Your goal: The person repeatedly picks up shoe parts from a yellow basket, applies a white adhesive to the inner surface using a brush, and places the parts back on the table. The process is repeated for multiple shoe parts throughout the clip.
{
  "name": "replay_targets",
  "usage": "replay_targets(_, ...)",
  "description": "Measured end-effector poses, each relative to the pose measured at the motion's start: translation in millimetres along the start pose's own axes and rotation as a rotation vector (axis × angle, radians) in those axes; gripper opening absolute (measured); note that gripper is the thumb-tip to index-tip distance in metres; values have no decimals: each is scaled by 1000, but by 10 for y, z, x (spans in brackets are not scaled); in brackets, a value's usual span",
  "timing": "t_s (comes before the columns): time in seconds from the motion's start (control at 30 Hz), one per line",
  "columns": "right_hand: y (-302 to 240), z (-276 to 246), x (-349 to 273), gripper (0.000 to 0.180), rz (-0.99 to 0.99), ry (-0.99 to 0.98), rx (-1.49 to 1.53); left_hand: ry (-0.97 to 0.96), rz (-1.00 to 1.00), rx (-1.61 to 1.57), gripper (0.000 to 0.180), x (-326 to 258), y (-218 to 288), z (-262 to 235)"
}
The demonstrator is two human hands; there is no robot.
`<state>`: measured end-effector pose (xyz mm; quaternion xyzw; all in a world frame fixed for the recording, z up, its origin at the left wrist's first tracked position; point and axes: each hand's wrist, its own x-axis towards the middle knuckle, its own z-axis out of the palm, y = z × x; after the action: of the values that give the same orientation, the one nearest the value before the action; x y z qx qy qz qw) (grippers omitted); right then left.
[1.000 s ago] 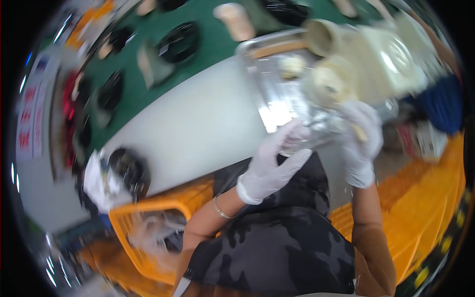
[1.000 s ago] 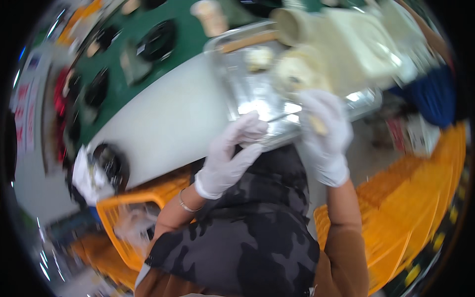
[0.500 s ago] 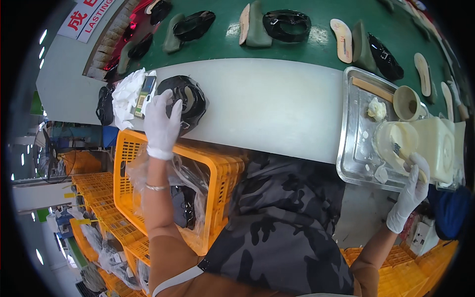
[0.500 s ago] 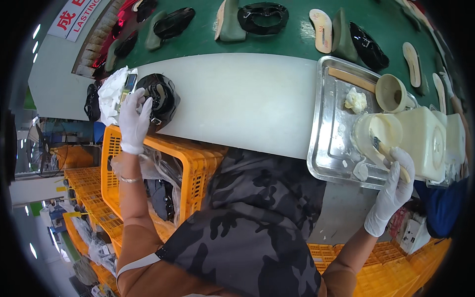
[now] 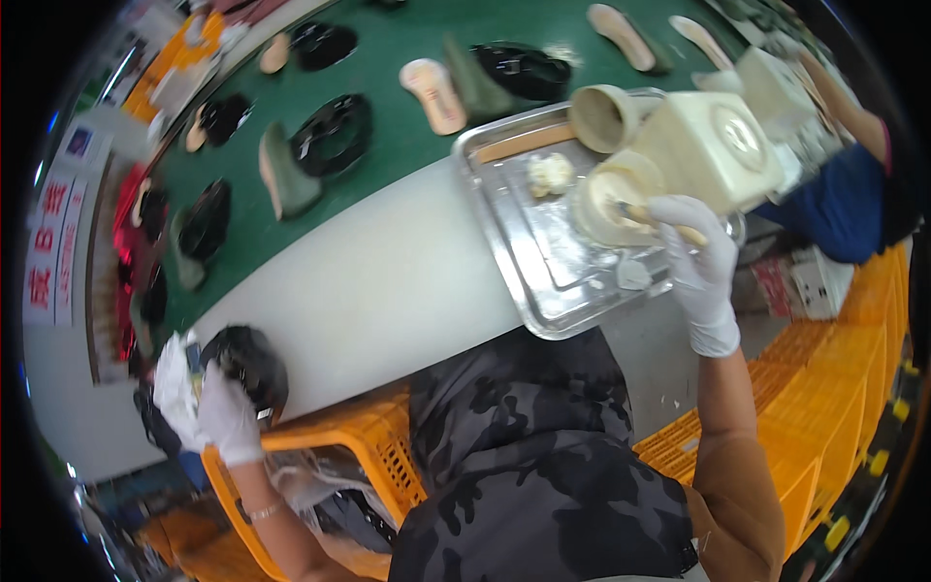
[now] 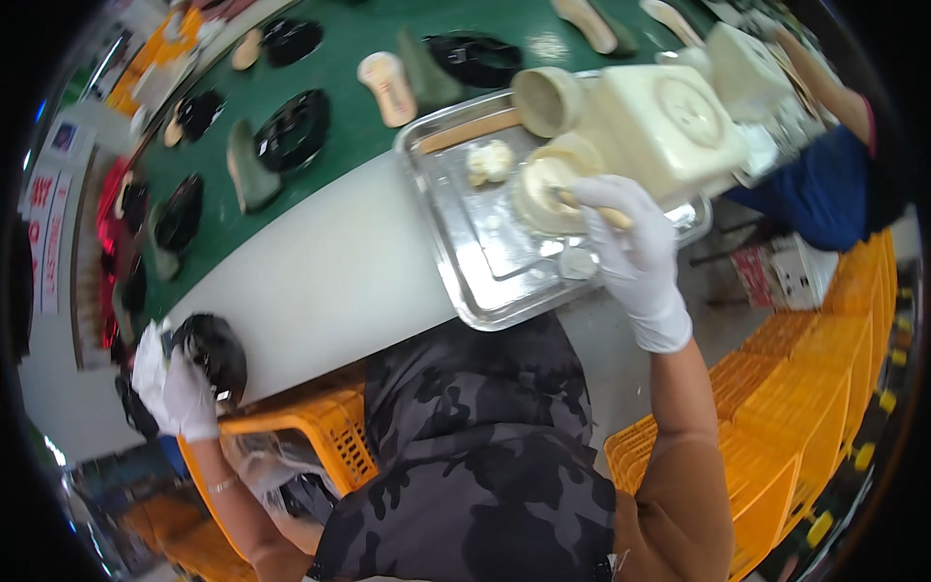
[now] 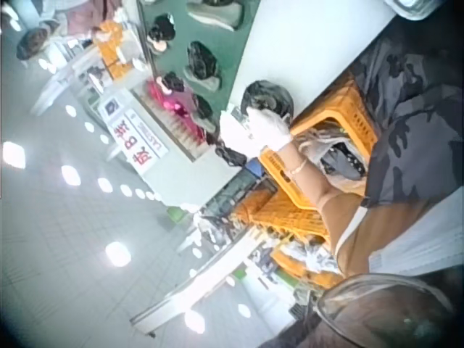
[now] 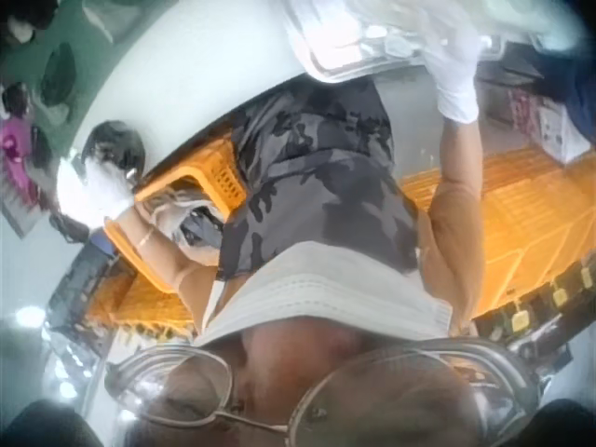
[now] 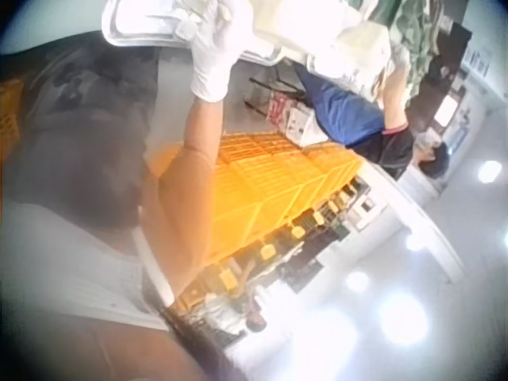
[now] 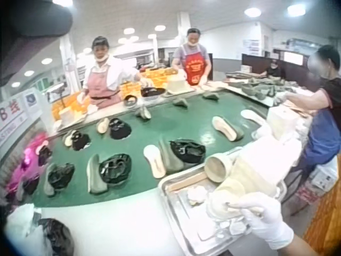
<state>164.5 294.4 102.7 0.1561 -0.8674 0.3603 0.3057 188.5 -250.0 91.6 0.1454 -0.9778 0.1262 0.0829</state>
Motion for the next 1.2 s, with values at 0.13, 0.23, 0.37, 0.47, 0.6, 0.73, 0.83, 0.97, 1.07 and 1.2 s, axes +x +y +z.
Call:
replay_targets(0.13, 53, 107, 24, 24, -11, -49, 3, 314, 121, -11, 33, -260, 230, -573)
replay_targets(0.23, 85, 87, -15, 19, 1, -121, 14, 391, 154, -481, 33, -327, 360, -850)
replay_targets(0.37, 159, 58, -31, 11, 116, -38, 206, 404, 230, -1011, 31, -395, 625, -968)
replay_targets(0.47, 126, 16, -21, 10, 315, 34, 409, 572, 554, -454, 27, -226, 984, -986)
replay_targets(0.6, 176, -53, -41, 12, 284, 140, 405, 194, 369, -1053, 26, -86, 1580, -746)
replay_targets(0.73, 134, -30, 36, 13, 303, 68, 463, -472, 210, -1555, 29, -195, 2118, -678)
replay_targets(0.83, 142, -86, 99, 16, 264, 92, 427, -1187, -150, -1924, 32, -236, 2512, -745)
replay_targets(0.97, 165, 152, 259, 13, 74, 267, 679, -1648, -134, -1904, 22, -302, 2812, -642)
replay_targets(1.07, 221, 106, 440, 8, -163, 53, 665, -1797, -280, -1999, 26, -413, 2948, -644)
replay_targets(1.2, 194, 170, 582, 7, -357, -108, 792, -1909, -335, -2061, 32, -506, 3028, -632)
